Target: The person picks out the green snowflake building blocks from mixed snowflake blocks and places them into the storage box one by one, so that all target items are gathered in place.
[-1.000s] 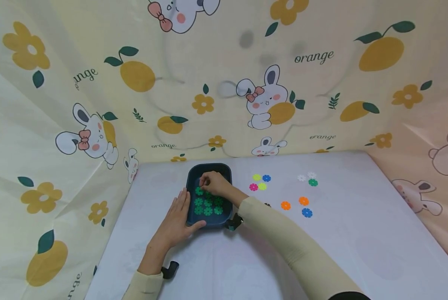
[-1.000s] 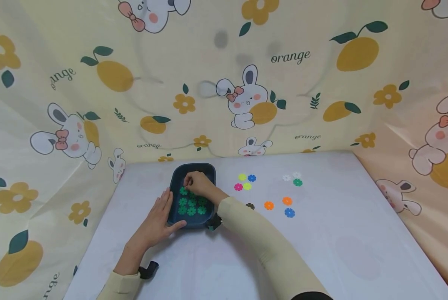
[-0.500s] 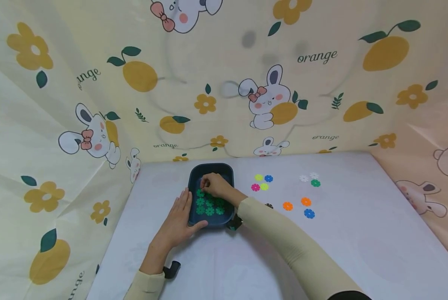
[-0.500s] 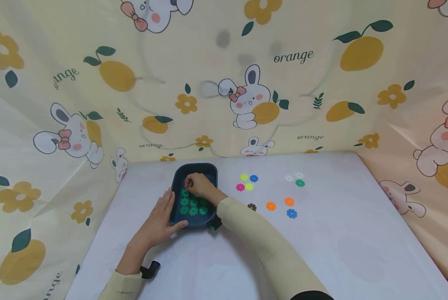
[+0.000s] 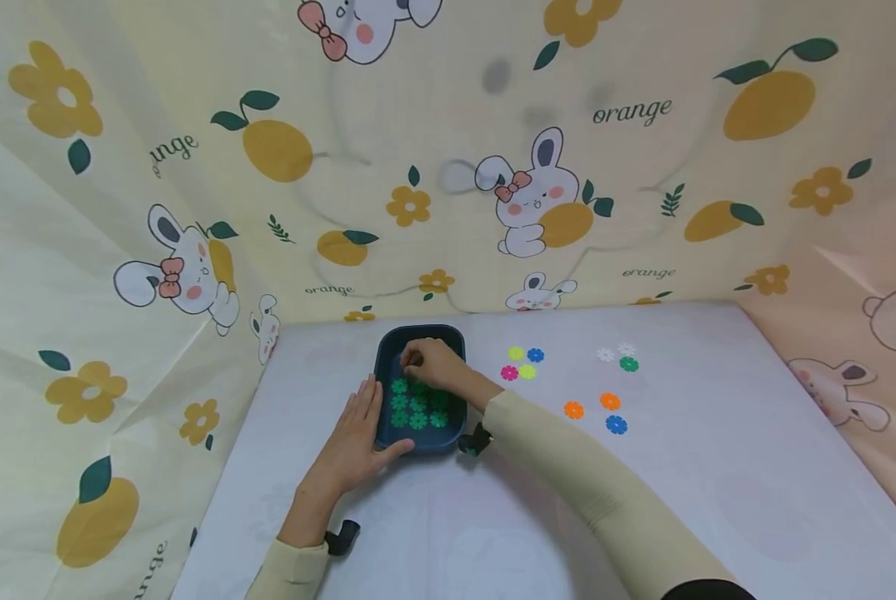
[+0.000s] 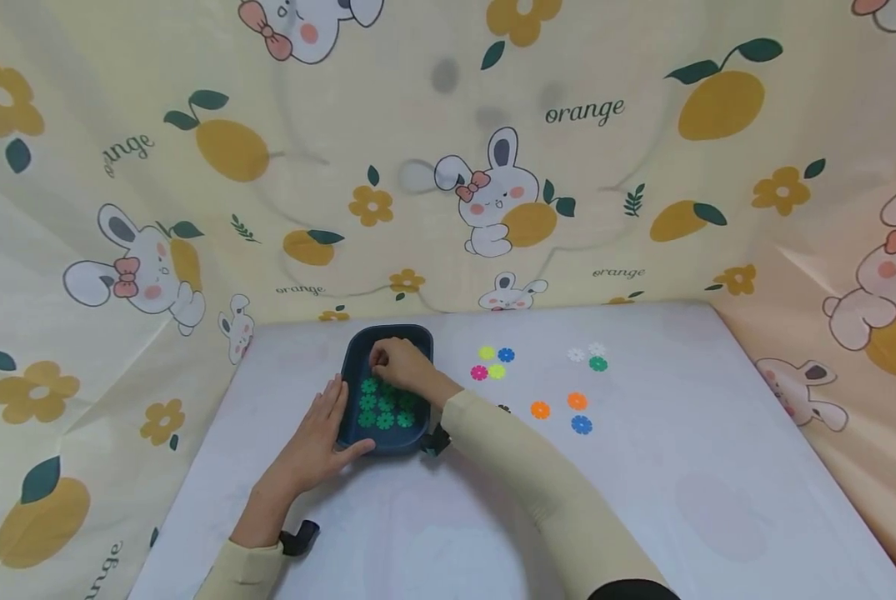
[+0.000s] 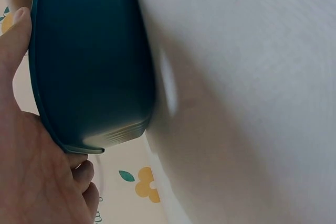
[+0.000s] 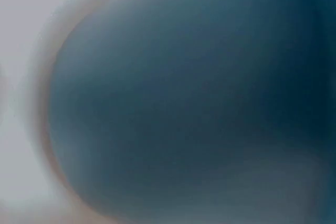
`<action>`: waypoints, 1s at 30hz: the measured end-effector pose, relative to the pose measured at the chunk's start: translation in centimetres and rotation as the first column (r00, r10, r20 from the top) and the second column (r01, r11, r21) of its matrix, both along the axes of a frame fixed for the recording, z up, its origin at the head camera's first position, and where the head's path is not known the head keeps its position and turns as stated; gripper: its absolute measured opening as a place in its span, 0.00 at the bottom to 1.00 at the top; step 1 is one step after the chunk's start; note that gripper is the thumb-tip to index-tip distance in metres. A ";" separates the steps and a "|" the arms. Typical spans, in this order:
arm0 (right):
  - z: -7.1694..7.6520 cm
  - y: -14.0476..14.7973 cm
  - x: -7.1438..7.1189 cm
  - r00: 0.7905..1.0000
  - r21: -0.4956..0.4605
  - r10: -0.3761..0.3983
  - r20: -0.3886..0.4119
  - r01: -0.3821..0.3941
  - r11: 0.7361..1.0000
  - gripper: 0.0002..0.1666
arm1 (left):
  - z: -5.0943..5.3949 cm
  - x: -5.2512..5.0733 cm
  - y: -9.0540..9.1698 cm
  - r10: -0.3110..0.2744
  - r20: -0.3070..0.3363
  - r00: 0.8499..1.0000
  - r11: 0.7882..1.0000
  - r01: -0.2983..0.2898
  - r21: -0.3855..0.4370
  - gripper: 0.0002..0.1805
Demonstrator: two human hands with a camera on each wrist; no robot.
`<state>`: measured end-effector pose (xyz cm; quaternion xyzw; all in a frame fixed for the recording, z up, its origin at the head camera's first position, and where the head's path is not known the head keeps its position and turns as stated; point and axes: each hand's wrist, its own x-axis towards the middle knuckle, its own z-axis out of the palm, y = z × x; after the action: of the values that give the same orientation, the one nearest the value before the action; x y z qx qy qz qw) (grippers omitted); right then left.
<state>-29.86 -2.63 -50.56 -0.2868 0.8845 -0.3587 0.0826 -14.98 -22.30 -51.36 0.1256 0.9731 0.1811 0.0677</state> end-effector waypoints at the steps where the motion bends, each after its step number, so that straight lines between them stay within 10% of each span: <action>1: 0.3 0.3 0.0 1.000 -0.015 0.003 0.000 -0.003 1.000 0.07 | 0.0 0.0 0.0 -0.001 0.001 1.000 1.000 0.001 -0.003 0.67; 15: 3.8 6.8 0.3 0.999 -0.136 -0.031 -0.028 0.027 0.990 0.10 | 0.0 -0.1 0.0 0.005 -0.021 1.000 1.000 -0.005 -0.010 0.68; 30: 3.4 17.4 1.4 0.971 -0.136 -0.233 -0.057 0.224 0.965 0.09 | -0.1 0.0 0.1 0.015 -0.036 0.999 1.000 -0.015 -0.001 0.68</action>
<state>-28.50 14.81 -47.11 -0.2004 0.8892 -0.4112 -0.0101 -15.00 -22.19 -51.51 0.1214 0.9751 0.1789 0.0489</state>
